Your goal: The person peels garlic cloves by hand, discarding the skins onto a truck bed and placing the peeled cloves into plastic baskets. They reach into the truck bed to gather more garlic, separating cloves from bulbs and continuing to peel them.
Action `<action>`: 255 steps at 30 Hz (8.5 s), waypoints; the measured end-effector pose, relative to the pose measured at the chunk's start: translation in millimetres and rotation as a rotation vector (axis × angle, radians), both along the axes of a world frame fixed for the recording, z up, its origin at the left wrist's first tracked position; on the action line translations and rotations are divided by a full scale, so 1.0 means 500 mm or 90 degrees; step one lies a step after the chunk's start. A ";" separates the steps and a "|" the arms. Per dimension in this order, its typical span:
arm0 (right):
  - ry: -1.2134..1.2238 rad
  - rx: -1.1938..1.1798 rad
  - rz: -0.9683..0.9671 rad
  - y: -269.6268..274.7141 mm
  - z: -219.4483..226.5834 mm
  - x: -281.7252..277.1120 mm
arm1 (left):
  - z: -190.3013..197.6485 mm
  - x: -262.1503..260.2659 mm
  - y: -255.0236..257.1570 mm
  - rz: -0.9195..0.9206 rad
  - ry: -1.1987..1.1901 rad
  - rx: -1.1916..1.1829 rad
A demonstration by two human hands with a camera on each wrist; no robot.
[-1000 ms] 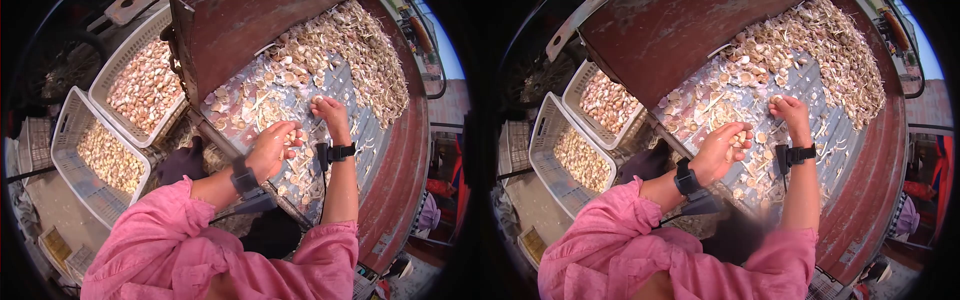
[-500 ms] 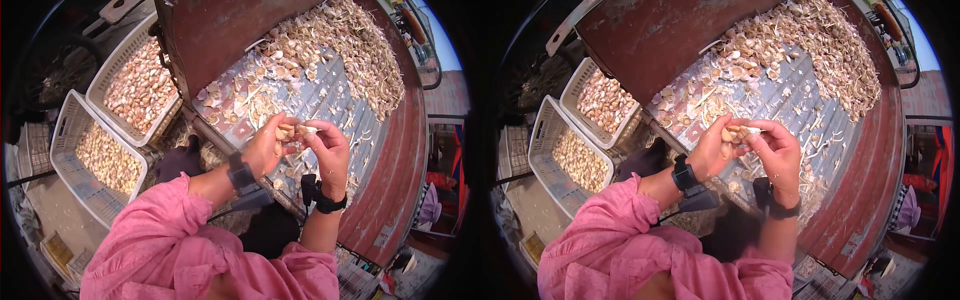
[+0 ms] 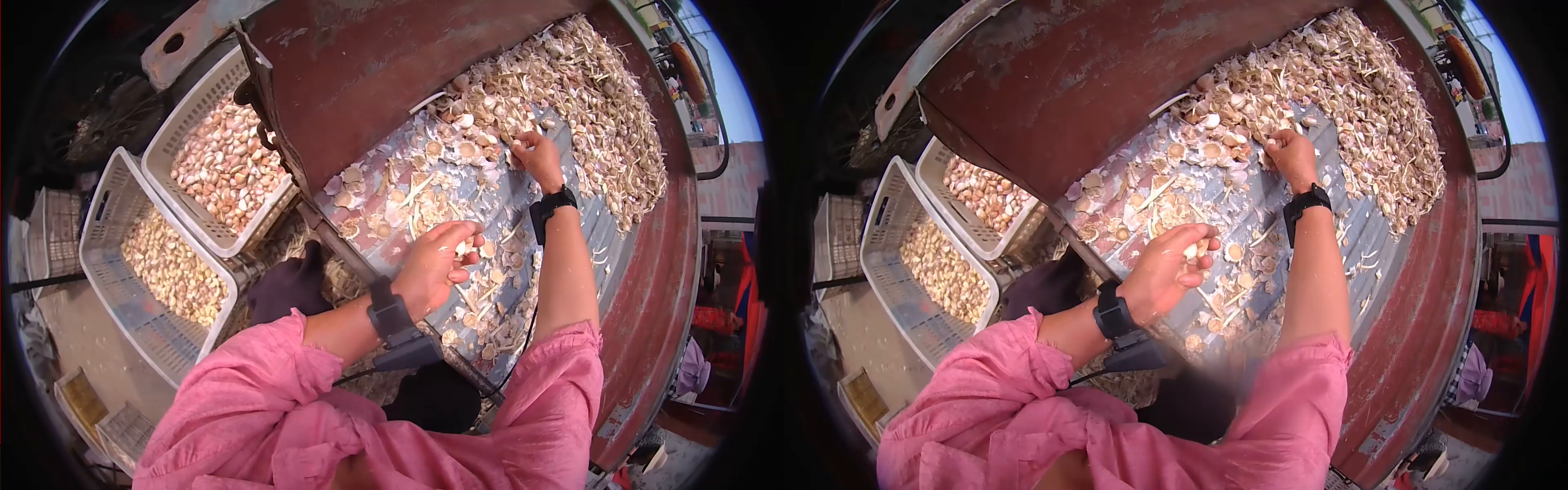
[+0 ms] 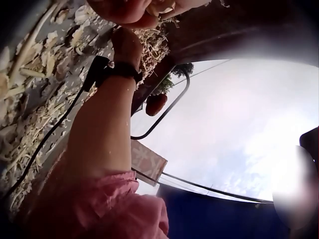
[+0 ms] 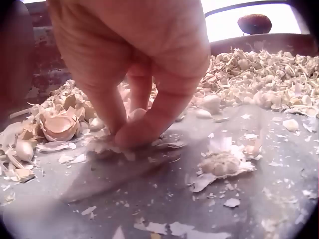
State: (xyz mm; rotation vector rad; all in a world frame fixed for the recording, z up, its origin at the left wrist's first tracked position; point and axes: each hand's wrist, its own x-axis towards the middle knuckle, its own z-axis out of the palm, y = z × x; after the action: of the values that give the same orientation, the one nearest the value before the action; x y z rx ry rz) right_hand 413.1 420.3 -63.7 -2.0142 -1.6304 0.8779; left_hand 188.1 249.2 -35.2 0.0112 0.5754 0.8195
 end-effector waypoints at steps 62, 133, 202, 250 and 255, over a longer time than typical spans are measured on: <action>1.200 0.033 -0.258 -0.476 0.124 -0.102 | -0.022 0.073 -0.073 -0.019 -0.128 0.051; 0.460 0.190 -0.244 -0.434 0.159 -0.179 | 0.027 0.043 -0.022 -0.095 0.103 0.379; 0.314 -0.108 0.096 -0.180 0.120 -0.085 | -0.004 0.024 0.014 0.083 -0.065 -0.054; 0.881 0.205 -0.240 -0.469 0.154 -0.094 | 0.002 0.060 -0.024 -0.149 -0.374 -0.056; 0.830 0.189 -0.204 -0.480 0.156 -0.097 | -0.016 0.069 -0.033 -0.116 -0.549 -0.116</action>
State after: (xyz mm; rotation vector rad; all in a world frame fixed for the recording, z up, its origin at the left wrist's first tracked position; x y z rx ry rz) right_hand 364.7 180.4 14.3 -0.9694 -0.6049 1.2866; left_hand 222.7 232.9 -43.2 -0.4325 -0.1690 0.5190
